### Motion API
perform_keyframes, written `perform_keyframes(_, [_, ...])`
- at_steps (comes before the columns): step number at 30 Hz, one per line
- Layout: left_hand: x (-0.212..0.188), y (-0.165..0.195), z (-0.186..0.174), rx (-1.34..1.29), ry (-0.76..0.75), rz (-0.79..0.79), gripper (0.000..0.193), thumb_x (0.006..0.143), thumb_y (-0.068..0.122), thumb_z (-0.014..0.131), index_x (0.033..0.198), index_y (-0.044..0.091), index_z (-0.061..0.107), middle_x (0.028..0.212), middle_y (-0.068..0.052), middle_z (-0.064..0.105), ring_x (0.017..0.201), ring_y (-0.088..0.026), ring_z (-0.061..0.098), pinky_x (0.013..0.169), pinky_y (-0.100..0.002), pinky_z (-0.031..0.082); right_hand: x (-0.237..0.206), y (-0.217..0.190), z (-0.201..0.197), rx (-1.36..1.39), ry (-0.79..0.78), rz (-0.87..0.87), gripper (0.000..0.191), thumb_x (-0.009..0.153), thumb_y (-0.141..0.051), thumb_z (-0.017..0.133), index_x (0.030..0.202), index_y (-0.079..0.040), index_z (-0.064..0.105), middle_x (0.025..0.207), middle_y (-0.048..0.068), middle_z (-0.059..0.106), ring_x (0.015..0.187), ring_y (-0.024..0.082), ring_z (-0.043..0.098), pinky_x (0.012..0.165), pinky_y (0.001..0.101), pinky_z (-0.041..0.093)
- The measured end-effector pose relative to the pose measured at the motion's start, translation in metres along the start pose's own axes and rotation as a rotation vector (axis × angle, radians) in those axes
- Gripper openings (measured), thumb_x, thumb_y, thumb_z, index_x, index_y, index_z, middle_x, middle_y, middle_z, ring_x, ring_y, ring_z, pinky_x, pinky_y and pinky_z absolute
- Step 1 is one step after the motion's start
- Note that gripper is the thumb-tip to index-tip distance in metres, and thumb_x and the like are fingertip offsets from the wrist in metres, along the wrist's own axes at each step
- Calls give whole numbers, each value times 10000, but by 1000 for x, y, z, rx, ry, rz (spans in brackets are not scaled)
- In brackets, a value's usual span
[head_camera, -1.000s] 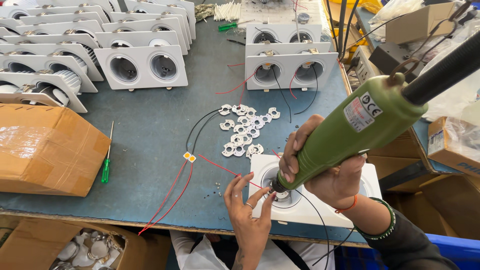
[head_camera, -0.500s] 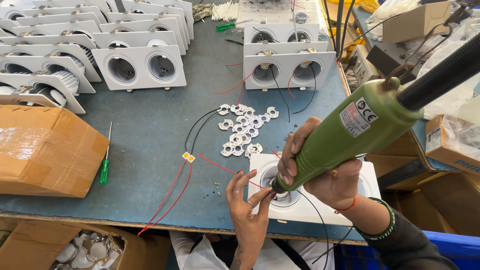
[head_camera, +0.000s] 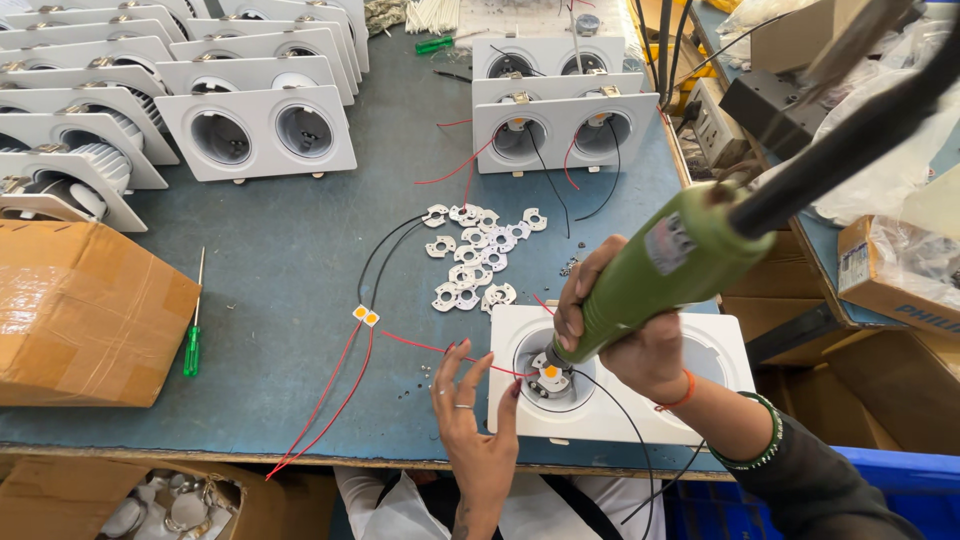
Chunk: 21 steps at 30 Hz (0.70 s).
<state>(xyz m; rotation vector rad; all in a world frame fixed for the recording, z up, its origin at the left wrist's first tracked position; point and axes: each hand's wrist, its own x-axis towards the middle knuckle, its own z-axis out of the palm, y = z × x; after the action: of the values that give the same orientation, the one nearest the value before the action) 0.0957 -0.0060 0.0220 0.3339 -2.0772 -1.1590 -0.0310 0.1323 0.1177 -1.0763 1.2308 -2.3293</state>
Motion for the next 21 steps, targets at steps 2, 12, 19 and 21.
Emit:
perform_keyframes(2, [-3, -4, 3, -20, 28, -25, 386, 869, 151, 763, 1235, 71, 672, 1459, -96, 556, 1434, -338, 460, 1151, -509, 385, 0, 15, -7, -9, -15, -16, 798, 824, -744, 744, 1056, -37, 455, 794, 113, 549, 683, 184, 573, 652, 335, 523])
perform_keyframes(12, [-10, -14, 16, 0, 11, -40, 550, 835, 78, 744, 1355, 52, 566, 1514, -134, 511, 1438, -369, 437, 1143, -525, 382, -5, 63, -32, 8, 25, -38, 779, 789, -697, 816, 1049, -45, 477, 768, 89, 581, 651, 163, 604, 613, 300, 536])
perform_keyframes(19, [-16, -9, 18, -71, 138, -117, 807, 797, 95, 815, 1462, 8, 367, 1576, -259, 296, 1483, -459, 279, 1137, -575, 331, -3, 69, -30, -30, 22, -62, 784, 791, -707, 804, 1044, -33, 494, 752, 88, 596, 627, 162, 615, 586, 290, 539])
perform_keyframes(21, [-17, -11, 18, -69, 139, -125, 813, 798, 101, 818, 1464, -4, 363, 1567, -256, 313, 1481, -454, 293, 1144, -567, 332, -2, 72, -28, -39, 18, -61, 775, 803, -700, 800, 1050, -33, 494, 754, 87, 595, 632, 156, 612, 587, 285, 535])
